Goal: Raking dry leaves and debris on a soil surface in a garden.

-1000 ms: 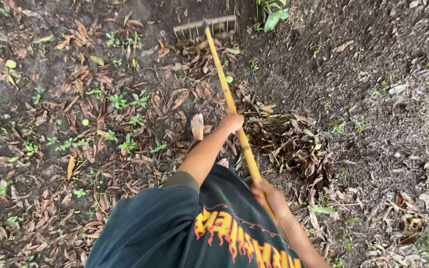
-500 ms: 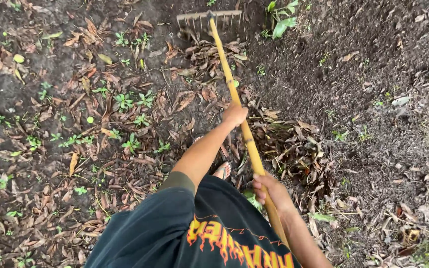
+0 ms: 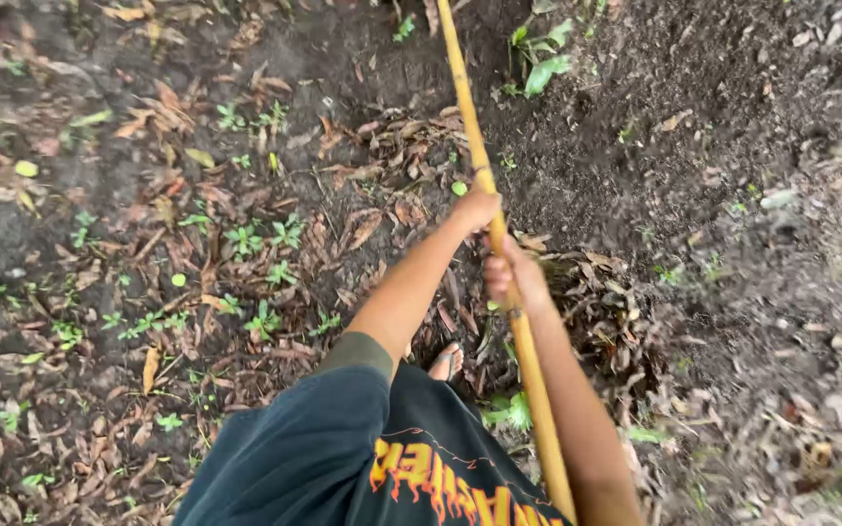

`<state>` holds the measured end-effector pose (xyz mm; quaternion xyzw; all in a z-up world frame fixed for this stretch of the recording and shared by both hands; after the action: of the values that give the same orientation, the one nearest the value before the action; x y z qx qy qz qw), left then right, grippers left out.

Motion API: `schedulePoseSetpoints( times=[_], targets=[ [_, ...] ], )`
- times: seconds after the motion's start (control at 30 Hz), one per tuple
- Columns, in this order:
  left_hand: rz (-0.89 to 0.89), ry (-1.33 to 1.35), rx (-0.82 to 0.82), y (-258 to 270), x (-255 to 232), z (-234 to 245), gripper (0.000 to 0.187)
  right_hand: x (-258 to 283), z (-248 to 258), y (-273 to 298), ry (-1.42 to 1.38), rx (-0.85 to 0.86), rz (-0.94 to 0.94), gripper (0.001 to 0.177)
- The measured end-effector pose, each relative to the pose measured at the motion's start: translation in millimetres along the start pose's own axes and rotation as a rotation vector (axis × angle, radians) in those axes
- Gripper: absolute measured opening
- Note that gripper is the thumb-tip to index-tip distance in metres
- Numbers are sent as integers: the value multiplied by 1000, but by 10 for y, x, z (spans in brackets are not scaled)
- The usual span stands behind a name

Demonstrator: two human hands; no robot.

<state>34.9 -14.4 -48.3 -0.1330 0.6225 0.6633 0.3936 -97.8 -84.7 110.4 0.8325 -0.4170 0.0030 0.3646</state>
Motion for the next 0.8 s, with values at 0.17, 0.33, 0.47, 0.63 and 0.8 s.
schedulePoseSetpoints(
  times=[0.17,0.33,0.47,0.63,0.8],
  targets=[
    [-451,-788,-48,-347,239,-303,29,-389,-13,641,-29,36,37,34],
    [-436,-645,-92,-173,507,-287,32,-735,162,1348,-138,-83,-64,38],
    [-43,-454,-208,289,644,-243,48,-923,454,1899,-156,-144,-151,40],
    [123,-385,-158,525,1207,-861,51,-975,920,2671,-75,-168,-186,40],
    [241,-478,-78,900,1674,-1699,54,-1054,1498,3626,40,-291,-239,41]
  ],
)
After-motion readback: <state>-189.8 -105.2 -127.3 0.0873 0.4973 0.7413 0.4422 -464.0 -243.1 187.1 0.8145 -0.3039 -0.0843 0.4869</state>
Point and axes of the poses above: each hand's wrist, its own y-axis away from the middle knuckle, its own z-axis out of the back of the hand, x = y × z, the point moved 5 cm from there along -y, towards the middle knuckle, and after that the axes turned 6 degrees about z, right-handed, at the moved point
